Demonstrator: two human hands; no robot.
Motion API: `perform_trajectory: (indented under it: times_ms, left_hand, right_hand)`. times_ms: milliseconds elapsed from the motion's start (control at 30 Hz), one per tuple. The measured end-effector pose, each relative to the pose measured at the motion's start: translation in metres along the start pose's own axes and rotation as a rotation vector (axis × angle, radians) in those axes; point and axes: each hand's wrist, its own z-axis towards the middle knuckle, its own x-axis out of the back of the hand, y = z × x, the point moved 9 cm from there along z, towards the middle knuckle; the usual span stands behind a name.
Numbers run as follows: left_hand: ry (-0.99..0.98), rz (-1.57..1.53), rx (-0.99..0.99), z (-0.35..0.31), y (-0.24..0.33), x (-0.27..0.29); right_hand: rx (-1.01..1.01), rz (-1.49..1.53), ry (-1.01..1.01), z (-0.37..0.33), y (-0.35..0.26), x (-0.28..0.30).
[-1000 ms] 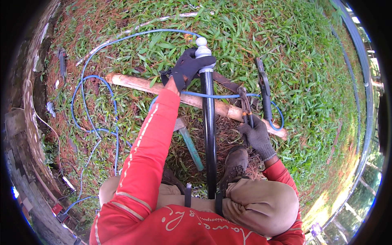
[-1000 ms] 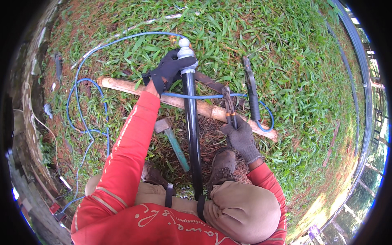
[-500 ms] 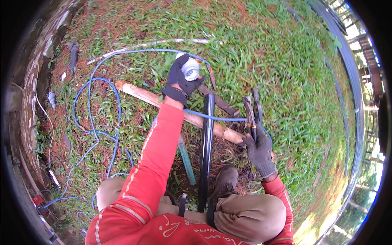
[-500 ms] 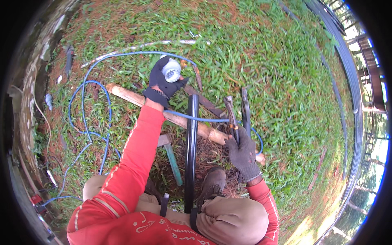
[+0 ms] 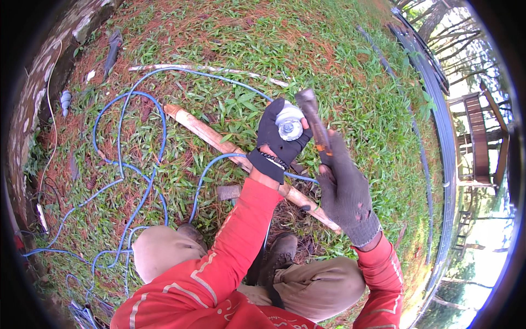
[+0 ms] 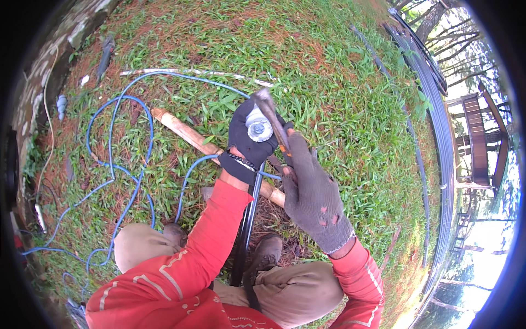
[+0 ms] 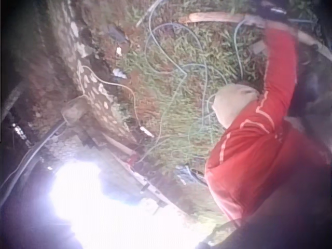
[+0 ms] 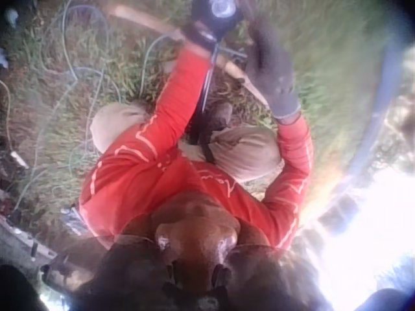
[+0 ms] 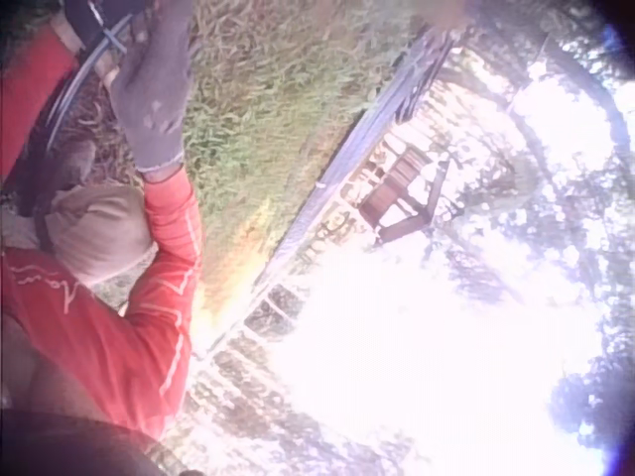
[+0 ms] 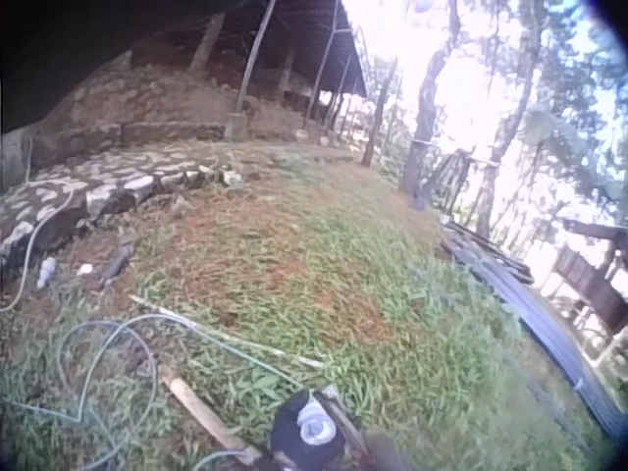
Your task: The person attaches a metal cap to a black pole using pliers to tighten the connection.
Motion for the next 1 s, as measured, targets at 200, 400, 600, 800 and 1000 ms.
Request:
perform_trajectory:
  times_ms: [200, 400, 600, 800, 1000]
  left_hand:
    - [-0.059, -0.131, 0.099, -0.008, -0.002, 0.000]
    - [-0.130, -0.121, 0.113, -0.018, -0.019, -0.018]
    - [0.042, -0.112, 0.155, -0.028, -0.029, -0.006]
    - [-0.024, -0.096, 0.163, -0.027, -0.041, 0.000]
    - [0.067, -0.071, 0.232, -0.037, -0.042, 0.019]
  right_hand:
    - [-0.120, -0.044, -0.104, -0.002, -0.023, -0.003]
    - [-0.134, -0.239, -0.170, -0.012, -0.023, -0.019]
    - [-0.161, -0.245, -0.061, -0.027, -0.037, -0.010]
    - [-0.010, -0.250, 0.080, -0.039, -0.036, -0.004]
    - [-0.167, -0.260, -0.015, -0.044, -0.015, -0.009]
